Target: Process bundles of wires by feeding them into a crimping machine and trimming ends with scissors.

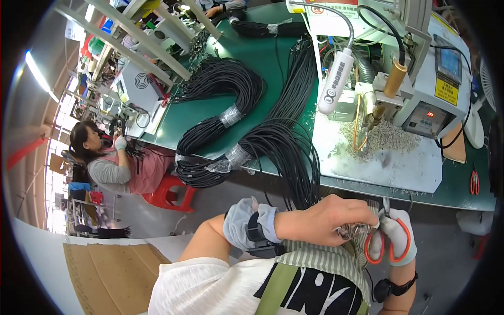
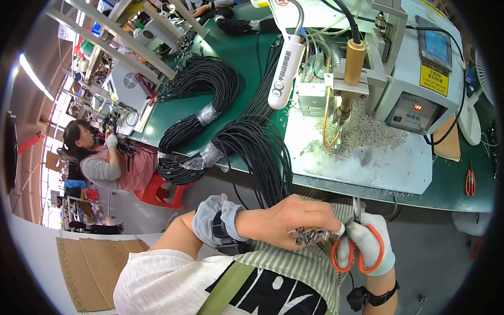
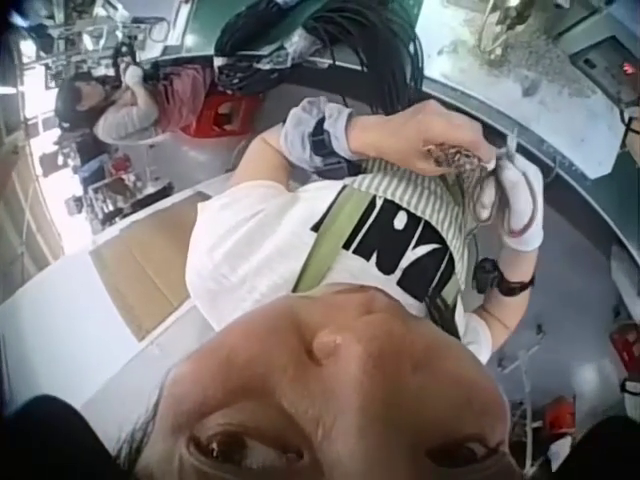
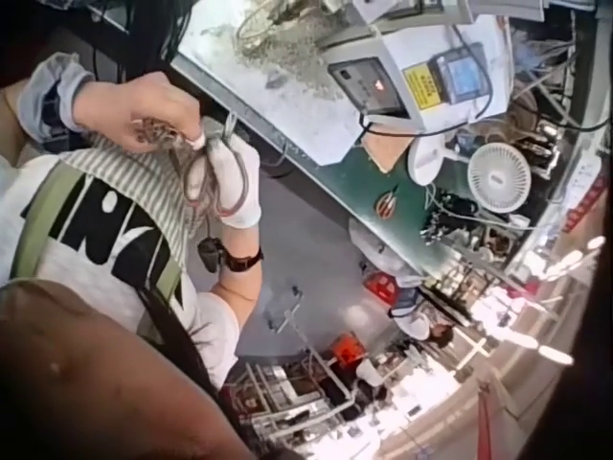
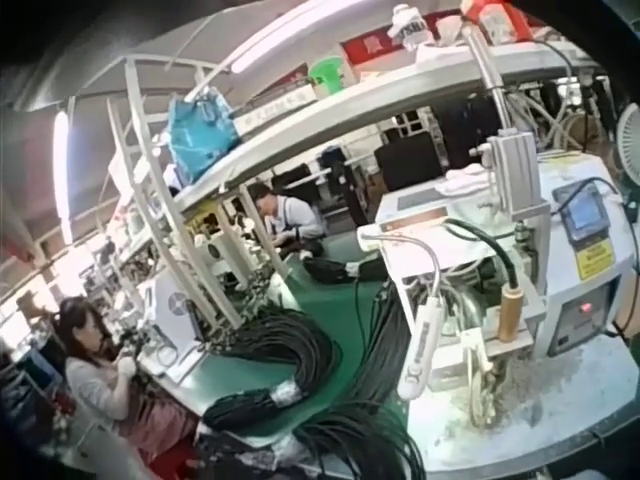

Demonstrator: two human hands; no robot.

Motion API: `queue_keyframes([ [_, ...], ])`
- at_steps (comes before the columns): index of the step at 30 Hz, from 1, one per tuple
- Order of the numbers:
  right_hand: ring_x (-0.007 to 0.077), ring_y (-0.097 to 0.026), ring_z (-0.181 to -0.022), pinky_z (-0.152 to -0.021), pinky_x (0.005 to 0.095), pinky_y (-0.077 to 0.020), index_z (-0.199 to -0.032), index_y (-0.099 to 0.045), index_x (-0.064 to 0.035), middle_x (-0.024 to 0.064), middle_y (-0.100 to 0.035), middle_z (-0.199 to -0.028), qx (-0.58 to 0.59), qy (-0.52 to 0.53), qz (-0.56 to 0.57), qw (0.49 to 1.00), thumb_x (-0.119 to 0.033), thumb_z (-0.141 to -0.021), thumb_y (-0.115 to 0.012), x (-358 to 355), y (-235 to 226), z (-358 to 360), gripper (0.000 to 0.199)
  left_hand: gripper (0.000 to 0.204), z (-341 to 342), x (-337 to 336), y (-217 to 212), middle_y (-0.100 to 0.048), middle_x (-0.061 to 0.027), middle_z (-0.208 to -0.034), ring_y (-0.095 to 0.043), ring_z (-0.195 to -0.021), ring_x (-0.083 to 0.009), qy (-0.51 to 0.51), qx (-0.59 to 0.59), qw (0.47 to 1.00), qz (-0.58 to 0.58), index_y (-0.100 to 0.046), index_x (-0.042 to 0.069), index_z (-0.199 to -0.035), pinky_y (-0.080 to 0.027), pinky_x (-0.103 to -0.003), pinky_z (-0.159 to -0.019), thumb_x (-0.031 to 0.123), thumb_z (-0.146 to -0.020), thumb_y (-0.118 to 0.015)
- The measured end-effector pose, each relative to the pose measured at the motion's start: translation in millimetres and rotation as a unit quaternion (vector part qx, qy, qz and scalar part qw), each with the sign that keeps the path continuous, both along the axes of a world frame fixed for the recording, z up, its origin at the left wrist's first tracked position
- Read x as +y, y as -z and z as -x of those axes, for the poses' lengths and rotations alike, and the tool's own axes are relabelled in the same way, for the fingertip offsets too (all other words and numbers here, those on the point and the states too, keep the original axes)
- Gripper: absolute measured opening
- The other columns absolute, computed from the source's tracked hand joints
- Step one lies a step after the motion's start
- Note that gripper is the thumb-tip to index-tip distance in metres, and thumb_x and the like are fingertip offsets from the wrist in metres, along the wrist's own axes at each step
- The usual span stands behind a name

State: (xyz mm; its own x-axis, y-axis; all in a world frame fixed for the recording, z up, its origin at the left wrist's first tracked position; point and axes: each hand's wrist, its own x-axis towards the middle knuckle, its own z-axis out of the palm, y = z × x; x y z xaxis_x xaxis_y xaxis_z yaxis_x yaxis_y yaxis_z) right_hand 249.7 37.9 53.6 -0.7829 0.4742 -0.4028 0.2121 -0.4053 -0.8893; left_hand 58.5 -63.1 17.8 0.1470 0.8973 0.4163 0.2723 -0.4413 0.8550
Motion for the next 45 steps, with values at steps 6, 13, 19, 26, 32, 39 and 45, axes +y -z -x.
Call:
queue_keyframes([
  [6,0.0158,-0.052,-0.043,-0.044,0.0257,-0.0407,-0.064,-0.057,0.0006,0.0092,-0.057,-0.053,0.021,-0.032,-0.035,0.999,-0.028,-0.089,-0.044,2.5,36.2,-27.1,0.040,0.049,-3.3,12.9,-6.7,-0.052,-0.0088,-0.087,-0.058,-0.071,-0.0293,0.103,0.081,0.991,-0.025,-0.054,0.007,-0.107,-0.046,-0.036,-0.055,-0.001,-0.060,-0.066],
  [13,0.0182,-0.052,-0.041,-0.042,0.0271,-0.0421,-0.062,-0.056,0.0012,0.0094,-0.052,-0.045,-0.003,-0.064,0.188,0.980,-0.031,-0.091,-0.045,33.4,20.2,-14.1,0.044,0.046,5.0,42.7,6.2,-0.055,-0.0081,-0.086,-0.056,-0.063,-0.0262,0.127,0.125,0.980,-0.093,-0.053,0.007,-0.109,-0.045,-0.036,-0.051,0.009,-0.065,-0.067],
  [19,0.0165,-0.057,-0.050,-0.046,0.0276,-0.0443,-0.082,-0.059,-0.0019,0.0081,-0.060,-0.061,0.056,0.004,0.043,0.997,-0.018,-0.084,-0.062,20.3,24.9,-2.6,0.017,0.029,-2.0,44.4,10.7,-0.057,-0.0081,-0.075,-0.054,-0.055,-0.0178,0.111,-0.044,0.989,0.088,-0.056,0.003,-0.107,-0.042,-0.030,-0.047,0.006,-0.079,-0.063],
  [26,0.0236,-0.054,-0.049,-0.047,0.0325,-0.0430,-0.084,-0.058,-0.0055,0.0064,-0.054,-0.060,0.043,0.071,-0.609,0.789,-0.006,-0.066,-0.070,17.7,56.5,6.6,0.021,0.017,-9.3,29.6,7.1,-0.053,-0.0029,-0.068,-0.042,-0.050,-0.0085,-0.043,-0.355,0.848,0.390,-0.052,0.001,-0.102,-0.032,-0.023,-0.044,0.004,-0.087,-0.059],
  [32,0.0225,-0.056,-0.050,-0.046,0.0334,-0.0427,-0.087,-0.061,-0.0086,0.0045,-0.056,-0.061,-0.090,0.034,-0.685,0.723,-0.016,-0.071,-0.070,21.9,31.8,-4.5,0.020,0.014,-13.5,39.2,-3.0,-0.057,0.0016,-0.072,-0.050,-0.063,-0.0029,-0.150,-0.233,0.869,0.409,-0.057,0.000,-0.089,-0.041,-0.020,-0.056,0.002,-0.079,-0.066],
  [39,0.0240,-0.051,-0.044,-0.042,0.0333,-0.0396,-0.085,-0.061,-0.0050,0.0084,-0.052,-0.056,-0.123,-0.061,-0.590,0.796,-0.008,-0.072,-0.068,18.6,38.0,-14.8,0.015,0.020,-23.3,45.1,7.9,-0.061,0.0001,-0.081,-0.052,-0.069,-0.0026,-0.165,-0.139,0.932,0.293,-0.057,0.000,-0.092,-0.044,-0.019,-0.062,-0.001,-0.075,-0.068],
  [45,0.0272,-0.055,-0.048,-0.043,0.0353,-0.0423,-0.074,-0.053,-0.0051,0.0104,-0.052,-0.057,-0.045,0.038,-0.458,0.887,-0.011,-0.076,-0.066,9.9,43.8,-11.5,0.015,0.026,-26.4,45.8,9.7,-0.063,-0.0036,-0.090,-0.057,-0.074,-0.0047,-0.119,0.043,0.990,0.063,-0.058,-0.001,-0.098,-0.046,-0.020,-0.068,-0.005,-0.073,-0.065],
])
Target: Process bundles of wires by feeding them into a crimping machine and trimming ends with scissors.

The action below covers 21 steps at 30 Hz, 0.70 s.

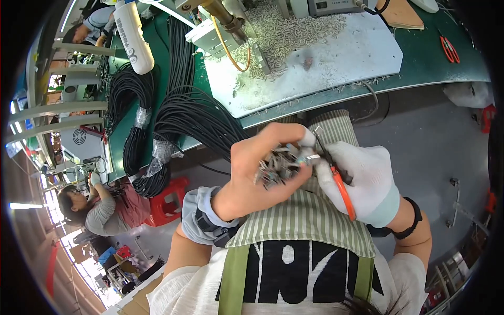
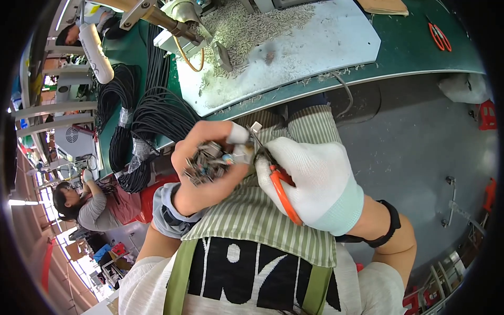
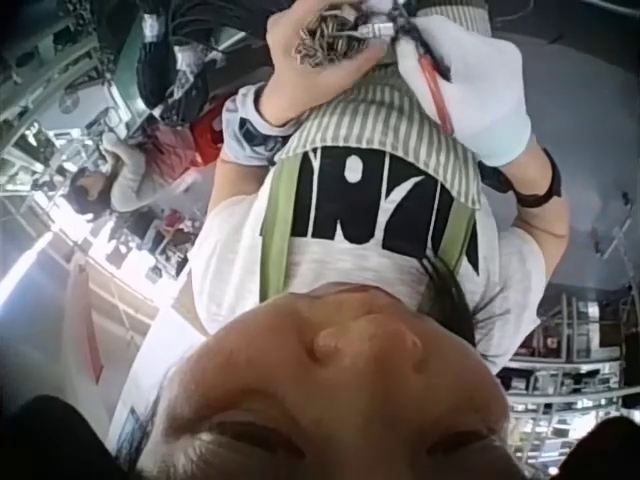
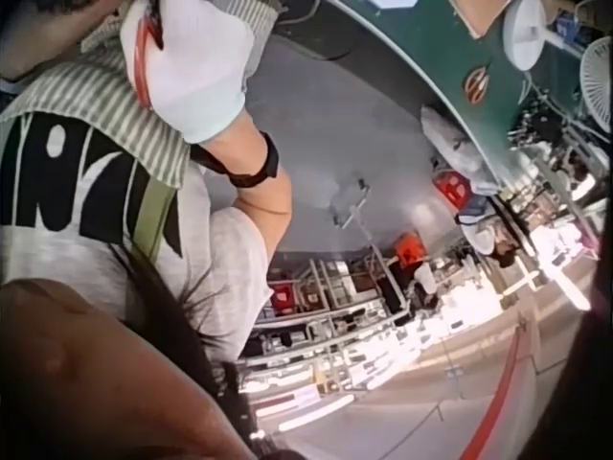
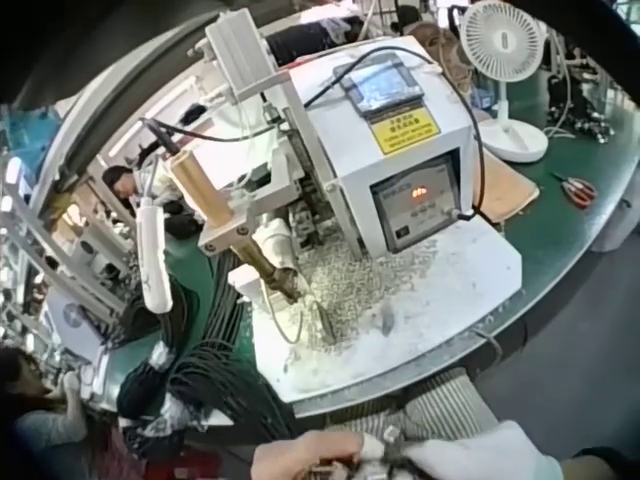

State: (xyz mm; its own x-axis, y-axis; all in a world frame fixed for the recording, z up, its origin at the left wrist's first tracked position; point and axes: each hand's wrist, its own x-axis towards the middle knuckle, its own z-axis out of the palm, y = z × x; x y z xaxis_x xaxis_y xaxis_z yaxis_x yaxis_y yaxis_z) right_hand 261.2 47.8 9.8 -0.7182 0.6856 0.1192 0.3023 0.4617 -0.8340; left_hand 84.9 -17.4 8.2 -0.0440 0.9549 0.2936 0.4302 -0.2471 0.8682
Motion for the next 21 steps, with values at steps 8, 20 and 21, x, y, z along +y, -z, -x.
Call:
queue_keyframes([
  [8,0.0235,-0.051,-0.043,-0.043,0.0304,-0.0400,-0.086,-0.063,-0.0013,0.0088,-0.052,-0.057,0.042,0.031,-0.052,0.997,-0.007,-0.074,-0.066,-5.8,6.2,10.7,0.013,0.028,12.7,-1.9,-6.3,-0.064,-0.0050,-0.087,-0.059,-0.079,-0.0067,-0.018,-0.127,0.976,0.175,-0.057,-0.001,-0.098,-0.048,-0.021,-0.072,-0.006,-0.072,-0.068],
  [20,0.0226,-0.050,-0.044,-0.045,0.0308,-0.0400,-0.078,-0.060,-0.0013,0.0107,-0.048,-0.053,-0.025,0.010,0.028,0.999,-0.009,-0.076,-0.065,3.9,4.8,20.1,0.009,0.022,16.2,7.7,-7.2,-0.058,-0.0027,-0.075,-0.053,-0.065,-0.0070,-0.066,-0.251,0.914,0.314,-0.056,0.000,-0.096,-0.043,-0.022,-0.057,0.002,-0.078,-0.069],
  [21,0.0219,-0.050,-0.043,-0.045,0.0307,-0.0398,-0.077,-0.060,-0.0012,0.0108,-0.047,-0.053,-0.005,0.002,0.101,0.995,-0.010,-0.078,-0.064,6.6,6.5,24.0,0.010,0.022,21.1,10.8,-2.3,-0.058,-0.0027,-0.075,-0.053,-0.065,-0.0070,-0.065,-0.249,0.914,0.315,-0.056,0.000,-0.096,-0.043,-0.022,-0.057,0.002,-0.078,-0.069],
])
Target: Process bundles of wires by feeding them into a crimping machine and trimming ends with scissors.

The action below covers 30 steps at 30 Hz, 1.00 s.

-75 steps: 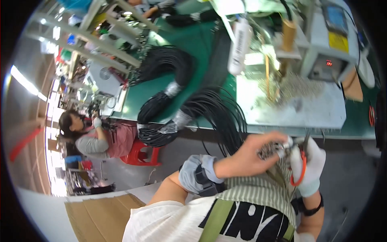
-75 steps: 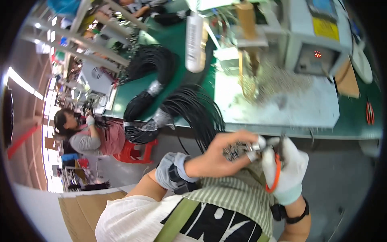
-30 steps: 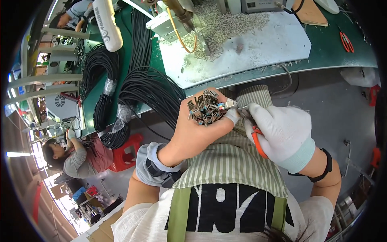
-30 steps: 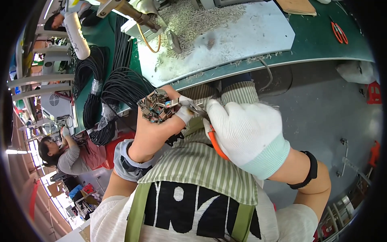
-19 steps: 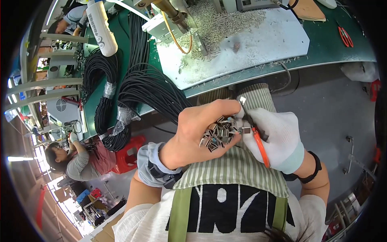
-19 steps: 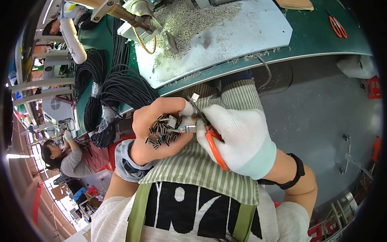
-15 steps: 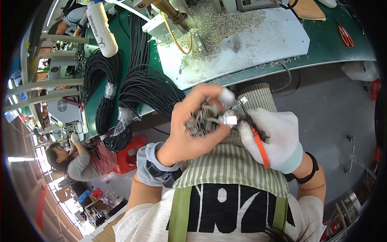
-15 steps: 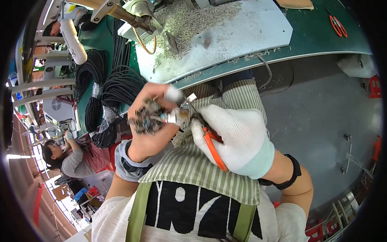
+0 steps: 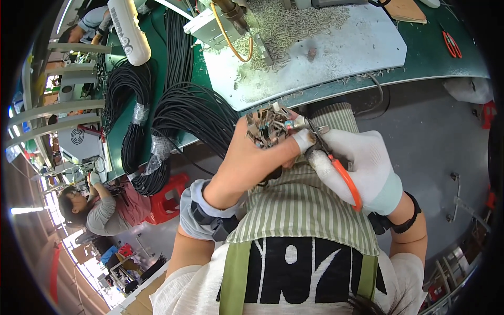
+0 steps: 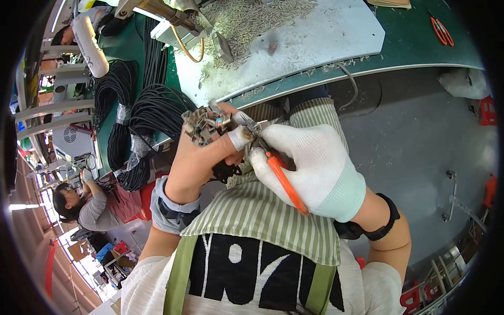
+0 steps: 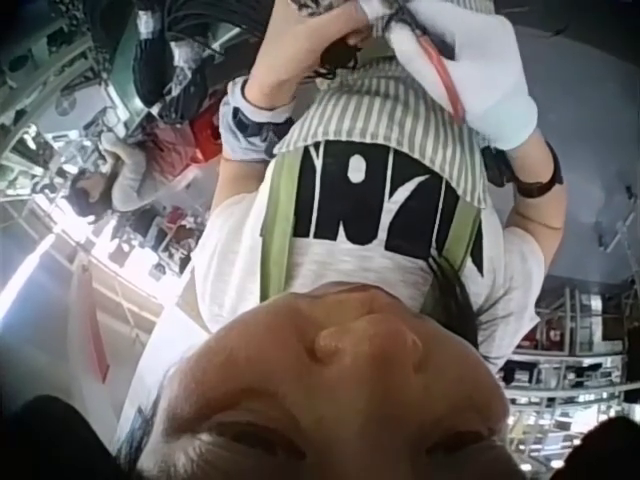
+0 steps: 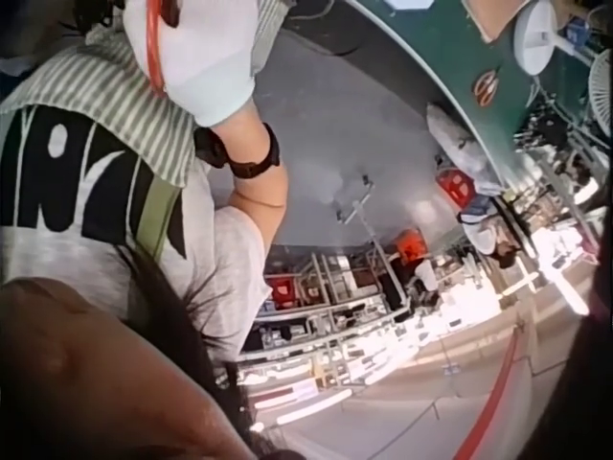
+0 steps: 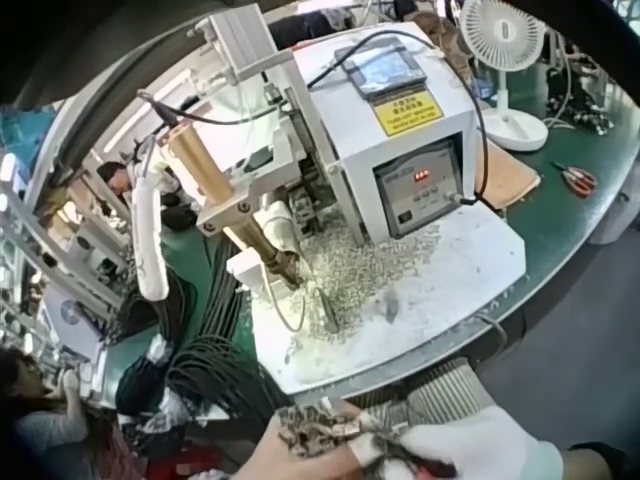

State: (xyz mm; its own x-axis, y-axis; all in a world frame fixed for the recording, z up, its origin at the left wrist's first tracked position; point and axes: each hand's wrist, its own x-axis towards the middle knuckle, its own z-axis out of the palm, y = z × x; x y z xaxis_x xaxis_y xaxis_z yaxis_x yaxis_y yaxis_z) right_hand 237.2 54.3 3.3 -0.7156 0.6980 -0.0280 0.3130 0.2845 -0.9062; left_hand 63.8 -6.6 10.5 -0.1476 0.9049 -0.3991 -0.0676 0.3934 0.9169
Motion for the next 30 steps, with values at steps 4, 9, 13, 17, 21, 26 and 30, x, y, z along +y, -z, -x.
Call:
queue_keyframes([
  [4,0.0175,-0.049,-0.042,-0.044,0.0295,-0.0383,-0.074,-0.057,-0.0012,0.0093,-0.046,-0.050,0.037,0.034,0.021,0.999,-0.013,-0.083,-0.060,0.6,20.1,10.5,0.015,0.019,31.0,-0.9,31.6,-0.053,-0.0018,-0.071,-0.046,-0.058,-0.0085,0.039,-0.126,0.990,0.054,-0.056,0.002,-0.097,-0.039,-0.024,-0.054,0.009,-0.083,-0.065],
  [9,0.0224,-0.058,-0.048,-0.046,0.0315,-0.0430,-0.075,-0.055,0.0004,0.0141,-0.051,-0.057,0.002,0.067,0.051,0.996,-0.016,-0.084,-0.060,46.7,22.5,29.0,0.020,0.010,75.9,25.8,40.4,-0.053,-0.0015,-0.071,-0.048,-0.057,-0.0114,-0.149,-0.271,0.950,0.046,-0.057,0.002,-0.091,-0.042,-0.028,-0.056,0.005,-0.083,-0.063],
  [13,0.0206,-0.058,-0.045,-0.044,0.0308,-0.0436,-0.073,-0.055,0.0014,0.0128,-0.053,-0.054,0.028,0.052,0.183,0.981,-0.020,-0.085,-0.059,93.2,27.0,59.7,0.025,0.010,96.6,67.3,44.9,-0.052,-0.0027,-0.071,-0.048,-0.059,-0.0124,-0.178,-0.280,0.943,0.011,-0.057,0.001,-0.092,-0.044,-0.029,-0.058,0.004,-0.084,-0.061],
  [17,0.0116,-0.052,-0.040,-0.040,0.0245,-0.0406,-0.068,-0.052,-0.0009,0.0043,-0.051,-0.049,0.089,0.024,0.110,0.990,-0.024,-0.087,-0.059,133.4,47.7,94.4,0.031,0.010,103.2,96.0,51.6,-0.053,-0.0032,-0.070,-0.050,-0.059,-0.0129,-0.136,-0.240,0.961,0.003,-0.058,0.001,-0.091,-0.045,-0.029,-0.058,0.006,-0.083,-0.062],
  [21,0.0122,-0.053,-0.040,-0.039,0.0260,-0.0417,-0.069,-0.052,0.0006,0.0059,-0.052,-0.050,0.032,-0.010,0.241,0.970,-0.024,-0.086,-0.058,148.4,32.0,111.1,0.031,0.009,112.2,109.2,48.7,-0.055,-0.0039,-0.069,-0.053,-0.061,-0.0132,-0.087,-0.184,0.979,0.002,-0.059,0.001,-0.087,-0.046,-0.029,-0.058,0.007,-0.081,-0.063],
  [26,0.0129,-0.054,-0.041,-0.039,0.0269,-0.0429,-0.069,-0.052,0.0014,0.0075,-0.053,-0.051,0.079,-0.089,0.038,0.992,-0.023,-0.085,-0.058,156.7,51.8,114.8,0.030,0.006,116.1,116.2,46.5,-0.058,-0.0048,-0.066,-0.056,-0.060,-0.0125,-0.063,-0.089,0.994,-0.008,-0.060,0.000,-0.075,-0.046,-0.027,-0.056,0.004,-0.076,-0.064],
  [30,0.0133,-0.055,-0.041,-0.038,0.0273,-0.0431,-0.069,-0.052,0.0019,0.0081,-0.054,-0.051,0.131,-0.103,-0.021,0.986,-0.021,-0.085,-0.057,158.5,57.6,116.0,0.029,0.006,108.6,120.5,39.3,-0.058,-0.0045,-0.062,-0.056,-0.056,-0.0121,-0.064,0.044,0.997,-0.013,-0.060,0.000,-0.068,-0.045,-0.025,-0.052,0.002,-0.072,-0.064],
])
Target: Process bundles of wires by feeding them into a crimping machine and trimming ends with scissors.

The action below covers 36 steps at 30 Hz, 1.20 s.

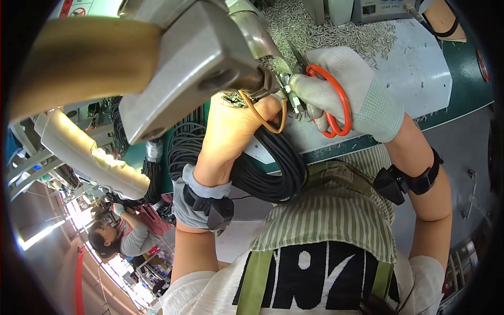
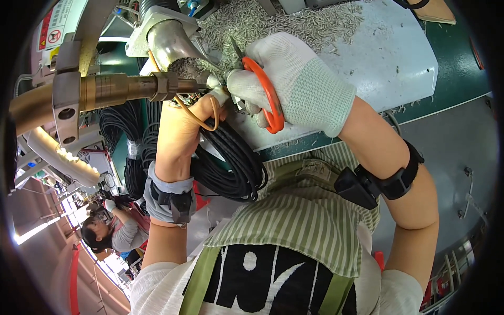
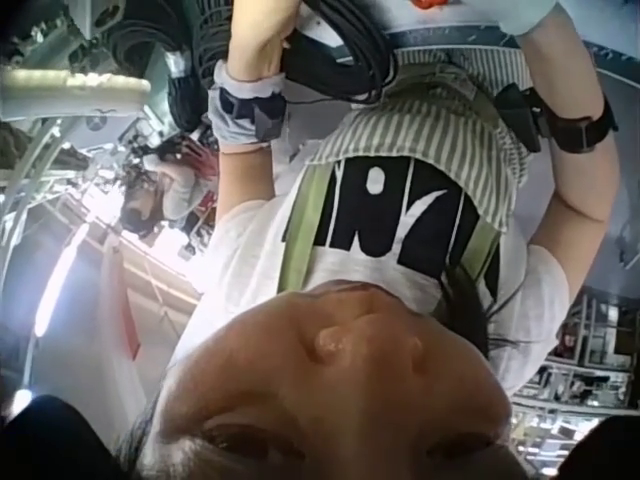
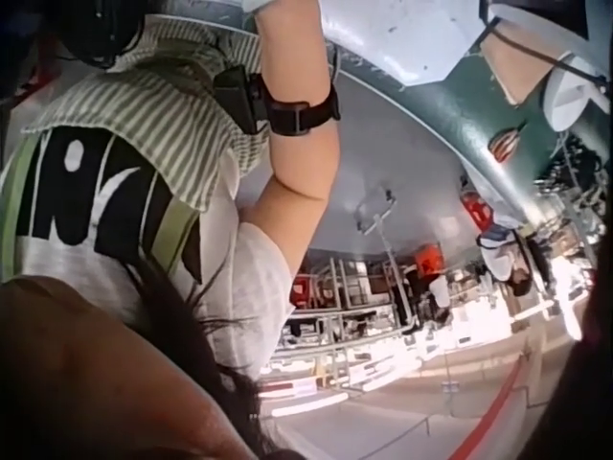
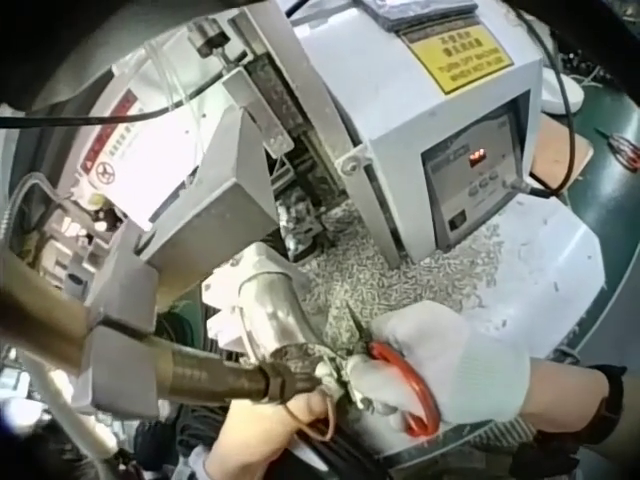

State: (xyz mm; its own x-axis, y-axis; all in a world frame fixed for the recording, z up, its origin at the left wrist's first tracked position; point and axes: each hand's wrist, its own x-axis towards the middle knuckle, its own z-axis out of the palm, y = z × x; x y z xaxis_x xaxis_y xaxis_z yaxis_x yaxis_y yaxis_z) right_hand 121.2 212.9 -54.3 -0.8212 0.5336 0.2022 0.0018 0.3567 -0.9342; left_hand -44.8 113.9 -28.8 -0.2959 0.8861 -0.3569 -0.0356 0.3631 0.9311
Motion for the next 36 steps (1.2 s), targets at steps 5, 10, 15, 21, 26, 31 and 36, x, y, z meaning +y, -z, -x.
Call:
queue_keyframes([
  [5,0.0136,-0.055,-0.042,-0.038,0.0268,-0.0427,-0.069,-0.052,0.0020,0.0079,-0.053,-0.051,0.004,0.007,-0.013,1.000,-0.021,-0.084,-0.058,0.3,-2.3,-1.8,0.028,0.008,-1.9,0.9,5.8,-0.057,-0.0039,-0.057,-0.054,-0.051,-0.0127,0.009,0.031,0.999,-0.024,-0.059,-0.001,-0.065,-0.044,-0.025,-0.048,0.001,-0.072,-0.063],
  [10,0.0138,-0.055,-0.042,-0.038,0.0268,-0.0427,-0.068,-0.052,0.0021,0.0077,-0.053,-0.051,0.013,0.022,-0.043,0.999,-0.021,-0.084,-0.057,-5.0,1.3,-0.8,0.029,0.007,5.0,-3.8,9.5,-0.058,-0.0039,-0.061,-0.055,-0.054,-0.0124,0.024,-0.068,0.997,-0.014,-0.060,-0.001,-0.068,-0.045,-0.026,-0.051,0.002,-0.073,-0.063],
  [15,0.0134,-0.056,-0.042,-0.039,0.0266,-0.0428,-0.068,-0.053,0.0019,0.0074,-0.053,-0.050,-0.056,0.050,0.155,0.985,-0.020,-0.085,-0.057,-8.4,-8.4,0.5,0.028,0.009,12.3,-3.3,5.8,-0.059,-0.0047,-0.066,-0.056,-0.058,-0.0135,0.049,-0.057,0.997,-0.006,-0.060,-0.001,-0.077,-0.047,-0.027,-0.054,0.006,-0.076,-0.065],
  [21,0.0124,-0.055,-0.042,-0.040,0.0259,-0.0432,-0.069,-0.054,0.0018,0.0071,-0.053,-0.050,-0.030,0.042,0.136,0.989,-0.020,-0.086,-0.057,-6.6,-1.6,1.7,0.028,0.015,18.7,-0.3,7.6,-0.059,-0.0059,-0.066,-0.057,-0.057,-0.0159,0.093,-0.003,0.996,-0.009,-0.059,0.000,-0.087,-0.047,-0.028,-0.054,0.011,-0.082,-0.068],
  [26,0.0112,-0.053,-0.042,-0.042,0.0257,-0.0436,-0.069,-0.055,0.0013,0.0064,-0.053,-0.050,-0.038,0.035,0.126,0.991,-0.019,-0.086,-0.056,-6.7,-5.7,0.1,0.027,0.014,17.4,1.6,3.2,-0.060,-0.0068,-0.069,-0.058,-0.059,-0.0163,0.112,-0.015,0.994,0.014,-0.058,0.000,-0.086,-0.047,-0.028,-0.055,0.010,-0.081,-0.068],
  [31,0.0100,-0.050,-0.041,-0.041,0.0250,-0.0416,-0.071,-0.055,0.0001,0.0049,-0.052,-0.050,0.028,0.038,-0.071,0.996,-0.018,-0.087,-0.056,-7.7,3.9,-1.2,0.024,0.007,9.1,-3.6,6.2,-0.058,-0.0041,-0.067,-0.055,-0.060,-0.0119,0.061,-0.118,0.991,-0.018,-0.059,0.000,-0.080,-0.046,-0.027,-0.057,0.006,-0.080,-0.062],
  [36,0.0092,-0.048,-0.040,-0.041,0.0242,-0.0390,-0.078,-0.057,0.0002,0.0038,-0.051,-0.049,-0.015,0.066,0.179,0.982,-0.015,-0.085,-0.056,-31.4,-20.6,-31.6,0.017,0.013,-9.8,-41.1,5.2,-0.060,-0.0051,-0.072,-0.057,-0.061,-0.0118,-0.060,-0.227,0.972,-0.007,-0.056,-0.002,-0.092,-0.047,-0.027,-0.057,0.005,-0.083,-0.062],
])
